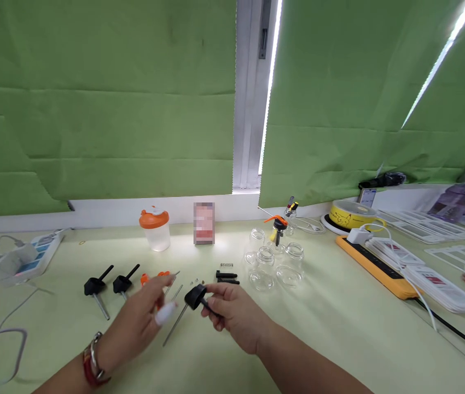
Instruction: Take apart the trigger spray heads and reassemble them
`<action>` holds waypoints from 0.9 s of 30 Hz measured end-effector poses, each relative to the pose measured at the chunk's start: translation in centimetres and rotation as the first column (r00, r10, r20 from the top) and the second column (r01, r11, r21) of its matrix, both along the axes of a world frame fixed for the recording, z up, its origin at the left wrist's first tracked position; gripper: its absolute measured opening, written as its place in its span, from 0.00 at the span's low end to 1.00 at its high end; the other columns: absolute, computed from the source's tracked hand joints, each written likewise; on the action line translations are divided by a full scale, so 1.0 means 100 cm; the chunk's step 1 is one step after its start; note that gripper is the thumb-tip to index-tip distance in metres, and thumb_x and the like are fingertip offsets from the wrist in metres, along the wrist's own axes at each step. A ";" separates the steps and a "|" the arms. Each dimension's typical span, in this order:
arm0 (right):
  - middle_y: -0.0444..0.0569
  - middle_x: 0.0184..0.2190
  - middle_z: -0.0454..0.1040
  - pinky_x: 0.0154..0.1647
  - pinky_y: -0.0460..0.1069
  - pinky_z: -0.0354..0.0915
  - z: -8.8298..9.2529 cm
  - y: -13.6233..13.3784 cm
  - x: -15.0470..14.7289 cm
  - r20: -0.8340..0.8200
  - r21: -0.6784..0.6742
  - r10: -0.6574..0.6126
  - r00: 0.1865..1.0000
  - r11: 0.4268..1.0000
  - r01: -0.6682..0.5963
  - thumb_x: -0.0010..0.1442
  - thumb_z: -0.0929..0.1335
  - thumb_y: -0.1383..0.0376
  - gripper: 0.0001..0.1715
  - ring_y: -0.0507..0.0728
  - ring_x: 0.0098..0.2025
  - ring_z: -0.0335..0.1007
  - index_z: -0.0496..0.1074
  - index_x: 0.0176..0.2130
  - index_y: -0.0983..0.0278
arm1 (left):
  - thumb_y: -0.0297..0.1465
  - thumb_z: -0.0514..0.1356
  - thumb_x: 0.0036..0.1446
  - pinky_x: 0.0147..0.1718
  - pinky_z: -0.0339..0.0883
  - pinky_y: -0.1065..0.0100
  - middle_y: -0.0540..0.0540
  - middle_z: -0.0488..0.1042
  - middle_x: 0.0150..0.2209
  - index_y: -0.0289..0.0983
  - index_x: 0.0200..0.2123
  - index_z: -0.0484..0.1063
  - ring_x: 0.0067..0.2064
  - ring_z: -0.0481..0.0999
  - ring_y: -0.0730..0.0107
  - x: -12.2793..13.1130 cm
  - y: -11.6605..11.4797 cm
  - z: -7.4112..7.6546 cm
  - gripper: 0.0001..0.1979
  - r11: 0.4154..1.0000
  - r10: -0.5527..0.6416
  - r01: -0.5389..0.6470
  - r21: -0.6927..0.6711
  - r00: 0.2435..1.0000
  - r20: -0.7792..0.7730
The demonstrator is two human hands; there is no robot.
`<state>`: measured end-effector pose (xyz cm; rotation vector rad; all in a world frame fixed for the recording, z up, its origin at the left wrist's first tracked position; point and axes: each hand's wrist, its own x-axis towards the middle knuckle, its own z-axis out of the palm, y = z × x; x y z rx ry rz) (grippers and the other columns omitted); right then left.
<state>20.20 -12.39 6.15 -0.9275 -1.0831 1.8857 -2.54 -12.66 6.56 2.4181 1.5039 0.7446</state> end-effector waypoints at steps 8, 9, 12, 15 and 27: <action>0.47 0.29 0.70 0.25 0.45 0.53 0.004 -0.019 -0.012 -0.004 0.124 0.190 0.982 0.974 -0.189 0.49 0.71 0.63 0.24 0.47 0.23 0.59 0.70 0.47 0.65 | 0.32 0.53 0.57 0.43 0.66 0.64 0.44 0.70 0.47 0.46 0.57 0.57 0.44 0.70 0.64 0.015 -0.027 0.026 0.23 0.932 -0.311 0.327 -0.158 0.943 0.116; 0.47 0.29 0.71 0.25 0.45 0.54 0.006 -0.019 -0.012 0.013 0.125 0.172 0.985 0.977 -0.172 0.49 0.71 0.63 0.25 0.47 0.24 0.60 0.69 0.48 0.65 | 0.31 0.53 0.56 0.42 0.66 0.65 0.44 0.70 0.47 0.46 0.56 0.58 0.44 0.71 0.64 0.010 -0.026 0.030 0.23 0.942 -0.298 0.307 -0.135 0.951 0.083; 0.48 0.31 0.71 0.27 0.46 0.57 0.015 -0.015 -0.004 0.103 0.171 0.094 0.990 0.979 -0.111 0.50 0.71 0.62 0.26 0.49 0.25 0.62 0.68 0.49 0.64 | 0.29 0.52 0.55 0.44 0.66 0.64 0.43 0.67 0.49 0.43 0.53 0.59 0.47 0.69 0.62 -0.010 -0.016 0.041 0.21 0.991 -0.103 0.103 0.080 0.995 -0.007; 0.49 0.34 0.71 0.28 0.47 0.59 0.035 -0.004 0.018 0.216 0.361 -0.129 0.968 0.932 0.043 0.51 0.70 0.60 0.25 0.50 0.28 0.63 0.68 0.49 0.62 | 0.33 0.52 0.55 0.36 0.67 0.64 0.40 0.67 0.48 0.39 0.50 0.58 0.42 0.72 0.60 -0.037 0.001 0.053 0.19 0.883 0.367 -0.343 0.320 0.930 -0.016; 0.50 0.35 0.72 0.29 0.47 0.62 0.063 0.048 0.155 0.225 0.805 -0.913 0.341 0.371 0.463 0.50 0.68 0.55 0.20 0.53 0.31 0.65 0.71 0.42 0.63 | 0.30 0.50 0.52 0.34 0.65 0.64 0.36 0.54 0.46 0.28 0.47 0.58 0.48 0.66 0.48 -0.149 0.050 0.051 0.19 0.656 0.740 -0.752 0.063 0.625 -0.248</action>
